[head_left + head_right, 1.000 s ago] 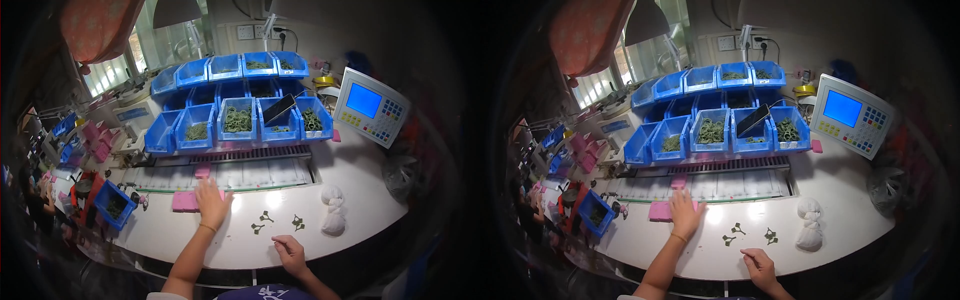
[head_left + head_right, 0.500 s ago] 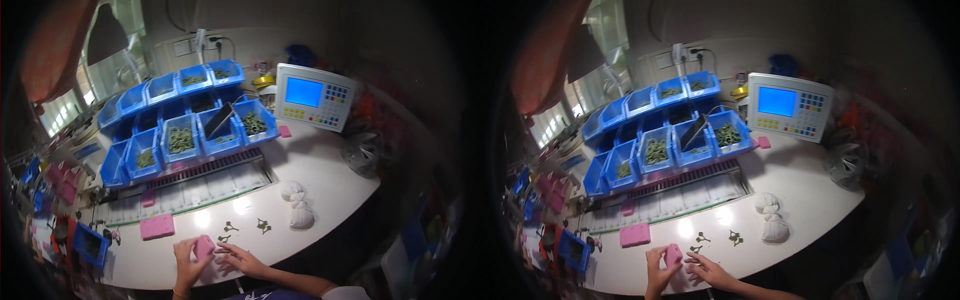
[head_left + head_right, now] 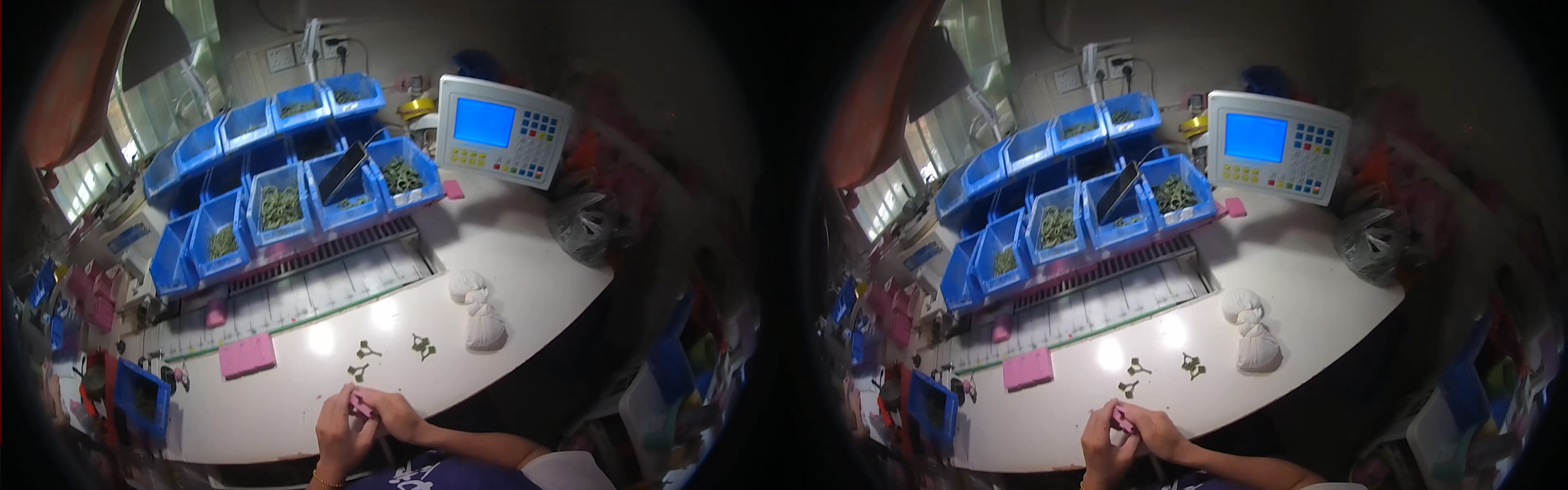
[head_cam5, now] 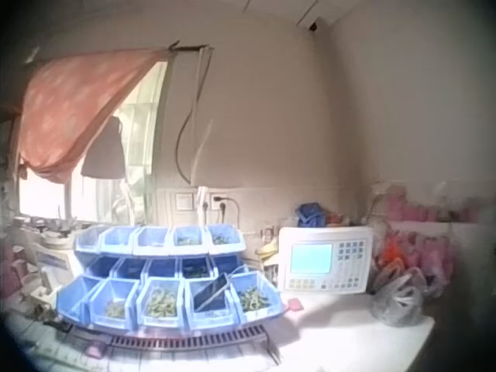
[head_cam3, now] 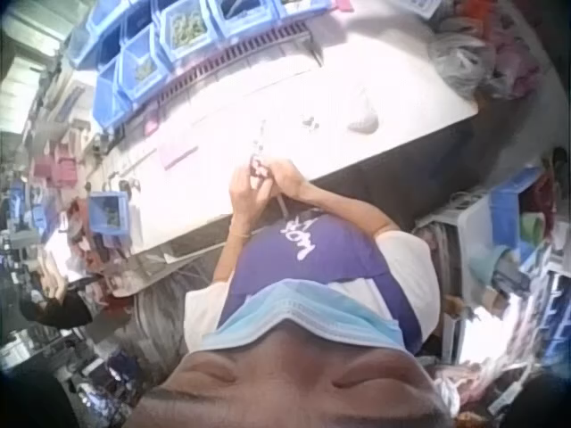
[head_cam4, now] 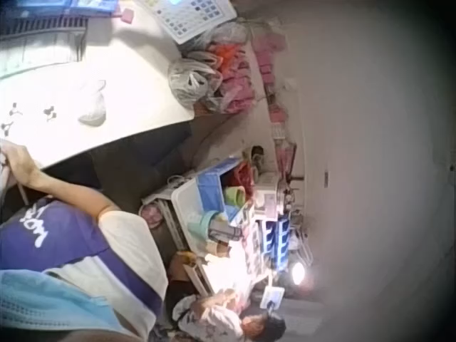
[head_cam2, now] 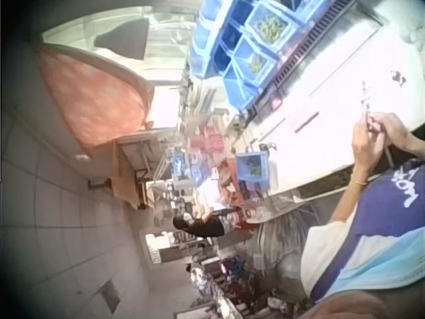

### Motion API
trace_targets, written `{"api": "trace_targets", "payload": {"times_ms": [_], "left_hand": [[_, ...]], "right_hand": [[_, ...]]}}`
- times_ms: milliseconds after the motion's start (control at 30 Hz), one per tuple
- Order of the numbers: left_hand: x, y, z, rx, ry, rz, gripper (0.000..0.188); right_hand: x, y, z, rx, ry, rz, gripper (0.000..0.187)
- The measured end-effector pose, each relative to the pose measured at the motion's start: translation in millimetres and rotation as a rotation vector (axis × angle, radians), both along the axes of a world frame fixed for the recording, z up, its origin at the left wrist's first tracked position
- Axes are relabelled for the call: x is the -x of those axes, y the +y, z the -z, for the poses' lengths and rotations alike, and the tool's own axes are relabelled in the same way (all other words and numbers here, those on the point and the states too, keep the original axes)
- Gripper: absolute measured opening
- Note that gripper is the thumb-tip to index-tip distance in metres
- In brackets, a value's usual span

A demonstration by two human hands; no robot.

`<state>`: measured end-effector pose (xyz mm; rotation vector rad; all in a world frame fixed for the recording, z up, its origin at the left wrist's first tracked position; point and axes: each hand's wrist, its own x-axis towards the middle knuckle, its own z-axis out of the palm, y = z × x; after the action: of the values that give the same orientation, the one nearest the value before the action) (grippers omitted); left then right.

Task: Assembling decorative components by placing small green elements into molds and onto ring bases.

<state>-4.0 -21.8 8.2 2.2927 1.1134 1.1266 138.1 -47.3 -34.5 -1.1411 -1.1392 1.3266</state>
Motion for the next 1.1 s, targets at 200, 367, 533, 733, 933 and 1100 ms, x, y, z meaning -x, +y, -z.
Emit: {"api": "trace_targets", "payload": {"times_ms": [200, 367, 533, 733, 933, 1100], "left_hand": [[15.8, 8.4, 1.6, 0.413, -0.267, 0.042, 0.056], [36.7, 13.0, -2.5, 0.539, -0.258, 0.053, 0.053], [47.1, 14.1, -2.3, 0.879, -0.405, 0.088, 0.047], [21.4, 30.8, -7.6, 0.959, -0.356, 0.295, 0.045], [5.0, 37.6, -8.0, 1.013, -0.315, 0.354, 0.049], [8.5, 42.5, -3.8, 1.055, -0.28, 0.381, 0.049]], "right_hand": [[-14.2, 4.2, -11.2, -0.113, -0.033, 0.144, 0.041], [-19.4, 3.9, -13.6, -0.269, -0.512, 0.057, 0.039], [-13.2, -8.3, -29.4, -0.282, -0.527, 0.249, 0.048], [-44.0, -4.9, -21.9, -0.107, -0.391, -0.017, 0.038], [-57.2, 0.4, -23.1, -0.057, -0.248, -0.148, 0.035], [-48.7, 1.9, -36.9, -0.135, -0.417, -0.066, 0.023]]}}
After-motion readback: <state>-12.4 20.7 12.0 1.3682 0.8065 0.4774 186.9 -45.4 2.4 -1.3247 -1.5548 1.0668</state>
